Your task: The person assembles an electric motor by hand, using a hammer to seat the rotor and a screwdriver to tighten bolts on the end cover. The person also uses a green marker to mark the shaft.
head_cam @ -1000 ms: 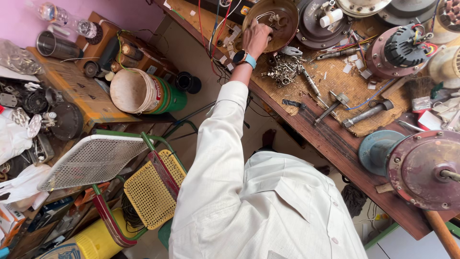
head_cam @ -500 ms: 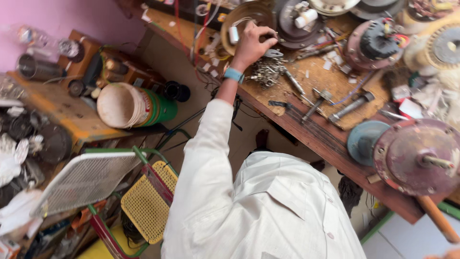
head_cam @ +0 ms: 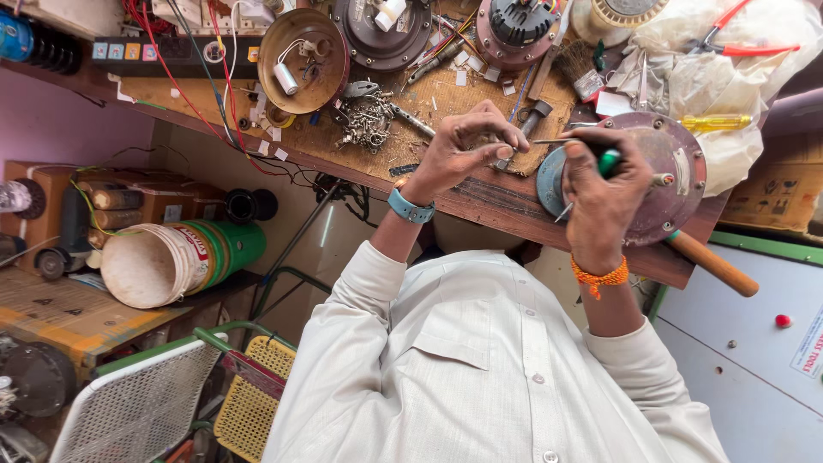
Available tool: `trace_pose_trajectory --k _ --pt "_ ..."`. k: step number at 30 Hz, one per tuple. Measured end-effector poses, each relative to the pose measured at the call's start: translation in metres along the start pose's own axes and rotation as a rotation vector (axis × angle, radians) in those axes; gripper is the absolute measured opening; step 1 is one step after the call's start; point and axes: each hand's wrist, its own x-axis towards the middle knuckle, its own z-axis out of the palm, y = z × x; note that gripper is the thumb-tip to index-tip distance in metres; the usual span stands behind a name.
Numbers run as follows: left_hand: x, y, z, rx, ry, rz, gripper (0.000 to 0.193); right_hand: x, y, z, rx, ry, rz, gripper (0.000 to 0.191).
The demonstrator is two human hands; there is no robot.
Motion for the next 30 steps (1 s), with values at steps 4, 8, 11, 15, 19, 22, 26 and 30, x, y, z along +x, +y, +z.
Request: trace_pose_trajectory --k 4,8,11,15,19,22,26,30 --pt "0.001 -0.007 0.011 0.095 0.009 -0.014 0.017 -0.003 0.01 -0.003 0.016 -0.014 0.058 0.01" --pt "0.004 -0.019 0.019 0.008 -0.019 -0.015 0.015 -0.007 0.014 -0.007 0.055 0.017 -0.031 0.011" --pt "0.001 -0.028 0.026 -0.173 -0.005 -0.096 0.017 -0.016 0.016 -0.008 -0.026 0.053 -0.113 0.011" --pt "-0.002 -0.033 0.033 -0.127 0.072 -0.105 0.019 -0.03 0.013 -0.007 -0.374 0.053 -0.344 0.012" --pt "-0.01 -0.019 0.038 -0.331 0.091 -0.139 0.022 -0.036 0.005 -0.005 -0.499 0.02 -0.422 0.007" --pt "-0.015 0.0 0.046 -0.308 0.17 -0.179 0.022 -0.031 -0.001 -0.005 -0.12 0.04 -0.057 0.009" --pt "-0.019 0.026 0.06 0.307 0.28 0.017 0.019 -0.022 -0.002 -0.008 0.177 -0.029 0.117 0.007" --pt "-0.022 0.035 0.074 0.478 0.346 0.11 0.019 -0.025 0.003 -0.016 0.243 0.028 0.228 0.011"
